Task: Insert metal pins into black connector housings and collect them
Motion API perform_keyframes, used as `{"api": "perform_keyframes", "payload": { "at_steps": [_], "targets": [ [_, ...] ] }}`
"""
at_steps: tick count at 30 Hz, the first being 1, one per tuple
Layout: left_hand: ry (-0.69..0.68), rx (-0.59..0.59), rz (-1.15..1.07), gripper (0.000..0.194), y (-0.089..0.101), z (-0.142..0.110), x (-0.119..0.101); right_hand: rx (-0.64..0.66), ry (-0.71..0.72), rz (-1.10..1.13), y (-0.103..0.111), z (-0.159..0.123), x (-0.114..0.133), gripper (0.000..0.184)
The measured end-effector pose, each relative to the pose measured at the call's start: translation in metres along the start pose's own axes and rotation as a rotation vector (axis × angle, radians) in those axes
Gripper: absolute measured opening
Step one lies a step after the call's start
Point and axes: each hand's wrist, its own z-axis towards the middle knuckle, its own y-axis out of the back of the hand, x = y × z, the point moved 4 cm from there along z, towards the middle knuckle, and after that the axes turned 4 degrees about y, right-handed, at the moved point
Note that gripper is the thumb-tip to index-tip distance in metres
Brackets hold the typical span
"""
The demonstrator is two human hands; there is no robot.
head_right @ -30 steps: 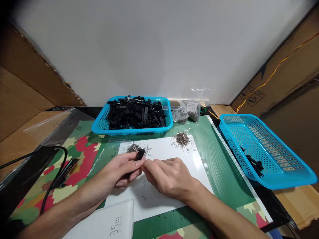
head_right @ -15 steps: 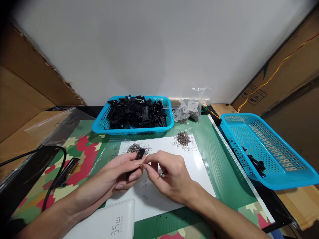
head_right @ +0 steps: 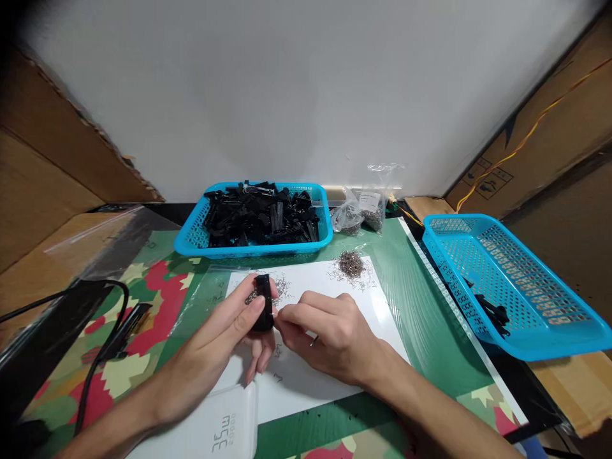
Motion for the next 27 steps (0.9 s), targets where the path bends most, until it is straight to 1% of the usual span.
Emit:
{"api": "perform_keyframes", "payload": {
  "at_steps": [2,4,8,11,14,19,24,27],
  "targets": [
    [0.017,0.014,0.057,0.051,-0.001,-0.002,0.002,0.090,0.047,-0.070,0.000,0.000,0.001,0.016],
    [0.018,0.002,0.061,0.054,0.000,-0.002,0.003,0.155,0.095,-0.126,0.000,-0.002,0.002,0.020],
    [0.021,-0.039,0.047,0.059,0.004,-0.001,0.008,0.214,0.138,-0.189,-0.004,-0.005,0.003,0.023],
    [0.072,-0.081,0.058,0.067,0.008,-0.001,0.013,0.260,0.139,-0.206,-0.008,-0.006,0.003,0.027],
    [0.102,-0.121,0.044,0.070,0.012,-0.002,0.018,0.273,0.154,-0.228,-0.009,-0.005,0.003,0.026],
    [0.096,-0.161,0.097,0.074,0.014,-0.003,0.021,0.280,0.188,-0.272,-0.010,-0.006,0.003,0.025],
    [0.093,-0.210,0.093,0.071,0.017,-0.002,0.026,0.286,0.214,-0.283,-0.012,-0.007,0.004,0.027],
    [0.104,-0.206,0.088,0.071,0.018,-0.002,0.030,0.296,0.202,-0.256,-0.012,-0.007,0.004,0.029]
  ]
}}
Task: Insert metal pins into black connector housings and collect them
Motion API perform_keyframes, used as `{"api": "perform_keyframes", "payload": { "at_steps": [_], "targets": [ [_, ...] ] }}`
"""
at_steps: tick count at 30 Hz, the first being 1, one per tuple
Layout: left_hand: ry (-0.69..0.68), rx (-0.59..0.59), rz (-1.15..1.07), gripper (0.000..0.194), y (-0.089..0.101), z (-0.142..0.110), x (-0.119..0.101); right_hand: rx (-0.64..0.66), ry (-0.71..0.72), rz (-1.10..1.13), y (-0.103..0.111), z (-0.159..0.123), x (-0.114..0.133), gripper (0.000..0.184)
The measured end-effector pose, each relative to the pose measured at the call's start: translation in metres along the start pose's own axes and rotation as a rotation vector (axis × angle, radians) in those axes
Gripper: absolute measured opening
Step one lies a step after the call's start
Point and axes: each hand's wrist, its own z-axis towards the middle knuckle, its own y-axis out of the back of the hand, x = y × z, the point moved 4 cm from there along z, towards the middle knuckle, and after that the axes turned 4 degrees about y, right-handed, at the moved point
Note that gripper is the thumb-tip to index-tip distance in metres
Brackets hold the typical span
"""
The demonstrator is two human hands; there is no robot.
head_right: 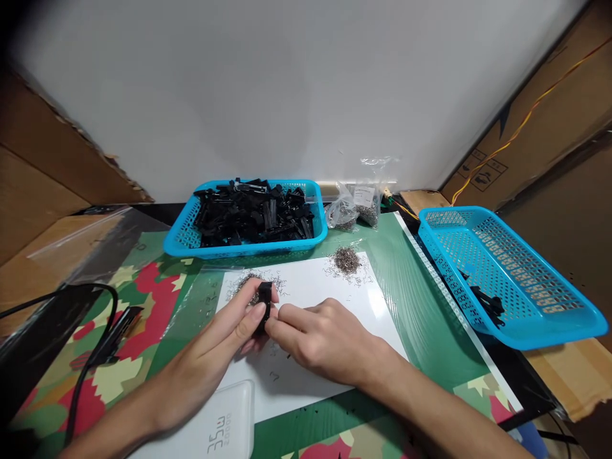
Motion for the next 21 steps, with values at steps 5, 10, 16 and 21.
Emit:
{"api": "perform_keyframes", "payload": {
  "at_steps": [5,10,16,21],
  "targets": [
    [-0.044,0.025,-0.007,0.069,-0.004,-0.001,-0.008,-0.029,-0.004,0.005,0.002,0.000,-0.001,0.030],
    [-0.009,0.088,-0.157,0.067,-0.010,-0.001,-0.015,-0.098,-0.027,0.035,0.003,-0.002,-0.003,0.029],
    [0.010,0.258,-0.361,0.056,-0.015,0.001,-0.021,-0.158,-0.099,0.126,0.003,-0.002,-0.006,0.023],
    [-0.016,0.303,-0.387,0.034,-0.014,0.004,-0.025,-0.177,-0.055,0.091,0.008,-0.001,-0.004,0.019]
  ]
}}
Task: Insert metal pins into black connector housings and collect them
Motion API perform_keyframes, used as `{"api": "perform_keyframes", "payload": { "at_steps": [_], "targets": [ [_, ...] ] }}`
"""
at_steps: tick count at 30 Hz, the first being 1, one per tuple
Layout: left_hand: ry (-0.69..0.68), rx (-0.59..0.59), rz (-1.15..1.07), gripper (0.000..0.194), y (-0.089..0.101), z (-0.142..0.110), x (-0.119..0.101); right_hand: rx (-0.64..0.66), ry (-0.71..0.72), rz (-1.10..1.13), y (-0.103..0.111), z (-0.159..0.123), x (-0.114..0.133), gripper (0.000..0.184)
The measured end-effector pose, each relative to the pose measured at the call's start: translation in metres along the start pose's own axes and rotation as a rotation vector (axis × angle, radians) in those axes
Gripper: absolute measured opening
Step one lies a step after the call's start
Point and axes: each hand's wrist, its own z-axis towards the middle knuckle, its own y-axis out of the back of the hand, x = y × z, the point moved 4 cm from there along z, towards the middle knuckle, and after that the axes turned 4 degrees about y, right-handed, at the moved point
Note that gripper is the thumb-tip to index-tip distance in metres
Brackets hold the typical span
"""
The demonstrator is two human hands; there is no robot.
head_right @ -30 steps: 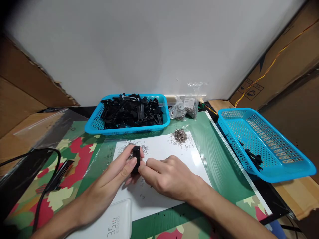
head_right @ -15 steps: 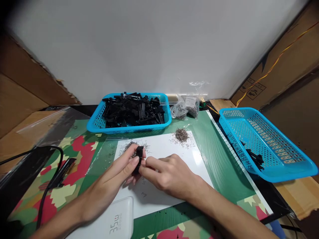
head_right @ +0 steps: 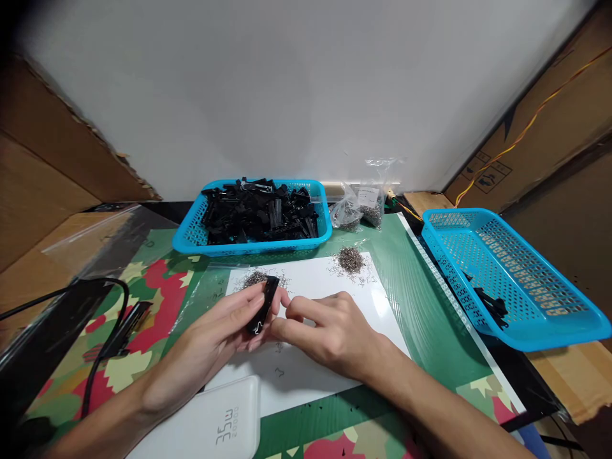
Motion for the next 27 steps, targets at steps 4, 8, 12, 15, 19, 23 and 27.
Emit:
{"api": "perform_keyframes", "payload": {
  "at_steps": [4,8,12,15,19,23,27],
  "targets": [
    [0.020,0.021,-0.043,0.033,0.000,0.001,-0.002,-0.029,0.020,-0.029,0.001,-0.001,0.000,0.020],
    [0.023,0.011,-0.115,0.027,-0.002,0.000,-0.002,-0.065,0.012,-0.013,-0.001,0.000,0.003,0.014],
    [0.026,-0.040,-0.191,0.025,-0.002,-0.001,-0.002,-0.056,-0.020,0.031,-0.004,0.002,0.008,0.009],
    [0.055,-0.087,-0.253,0.023,-0.003,-0.001,-0.001,-0.022,-0.044,0.057,-0.008,0.002,0.008,0.013],
    [0.034,-0.077,-0.261,0.023,-0.006,0.000,-0.002,-0.014,-0.059,0.074,-0.011,0.001,0.007,0.015],
    [-0.001,-0.074,-0.220,0.026,-0.005,0.002,-0.003,-0.009,-0.061,0.063,-0.012,0.001,0.007,0.018],
    [-0.005,-0.085,-0.182,0.028,-0.004,0.002,-0.002,0.016,-0.016,0.016,-0.011,0.000,0.007,0.019]
  ]
}}
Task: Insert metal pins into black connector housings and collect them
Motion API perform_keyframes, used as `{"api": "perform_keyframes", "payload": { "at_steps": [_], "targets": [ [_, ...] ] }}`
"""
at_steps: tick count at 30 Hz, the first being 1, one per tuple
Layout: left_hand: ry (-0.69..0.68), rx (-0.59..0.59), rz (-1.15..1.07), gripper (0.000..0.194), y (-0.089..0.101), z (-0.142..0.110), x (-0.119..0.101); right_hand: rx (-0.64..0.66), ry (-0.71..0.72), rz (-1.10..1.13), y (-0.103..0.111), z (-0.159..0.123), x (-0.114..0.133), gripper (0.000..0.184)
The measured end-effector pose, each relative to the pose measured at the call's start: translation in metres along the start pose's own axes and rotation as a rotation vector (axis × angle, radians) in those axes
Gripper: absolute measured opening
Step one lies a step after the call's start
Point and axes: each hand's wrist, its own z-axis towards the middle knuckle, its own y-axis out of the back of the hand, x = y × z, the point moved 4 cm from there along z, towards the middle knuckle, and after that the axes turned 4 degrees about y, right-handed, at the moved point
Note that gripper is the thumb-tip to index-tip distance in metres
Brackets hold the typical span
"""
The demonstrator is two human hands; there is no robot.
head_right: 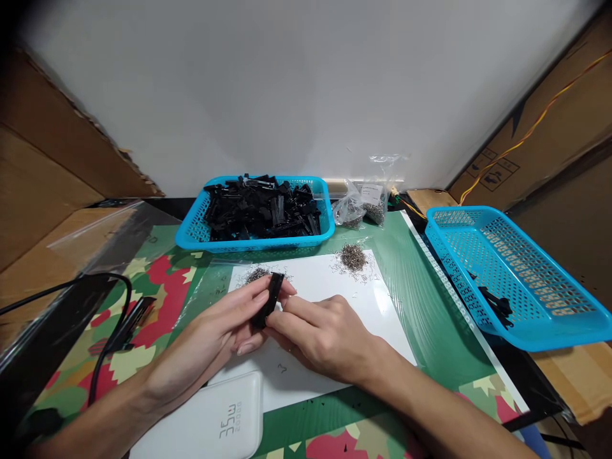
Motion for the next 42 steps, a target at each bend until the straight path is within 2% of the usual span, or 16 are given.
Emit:
{"api": "perform_keyframes", "payload": {
  "at_steps": [4,9,15,20,23,26,31,36,42],
  "targets": [
    [-0.002,0.024,0.024,0.027,-0.002,-0.001,-0.001,0.059,0.086,-0.007,0.000,-0.001,-0.001,0.020],
    [-0.009,0.074,0.009,0.030,-0.002,0.000,-0.001,0.045,0.072,0.000,0.002,-0.001,-0.002,0.017],
    [0.008,-0.002,0.015,0.033,0.002,-0.001,0.003,0.016,-0.032,0.066,0.002,-0.001,-0.002,0.015],
    [0.000,0.014,0.012,0.035,-0.001,-0.001,0.000,0.023,-0.204,0.313,-0.004,0.000,-0.008,0.010],
    [0.052,-0.019,0.036,0.049,0.003,0.000,0.003,0.012,-0.259,0.436,-0.007,0.001,-0.011,0.007],
    [0.086,-0.032,0.041,0.062,0.006,-0.001,0.006,0.013,-0.247,0.472,-0.006,0.001,-0.014,0.008],
    [0.039,0.044,-0.001,0.049,0.002,-0.003,0.004,0.014,-0.155,0.386,-0.002,-0.001,-0.012,0.017],
    [0.020,0.097,0.067,0.044,-0.001,-0.003,0.001,-0.053,-0.102,0.227,0.001,-0.001,-0.007,0.014],
    [-0.011,0.059,0.139,0.047,0.000,-0.004,0.002,-0.036,-0.092,0.211,0.003,-0.001,-0.007,0.016]
  ]
}}
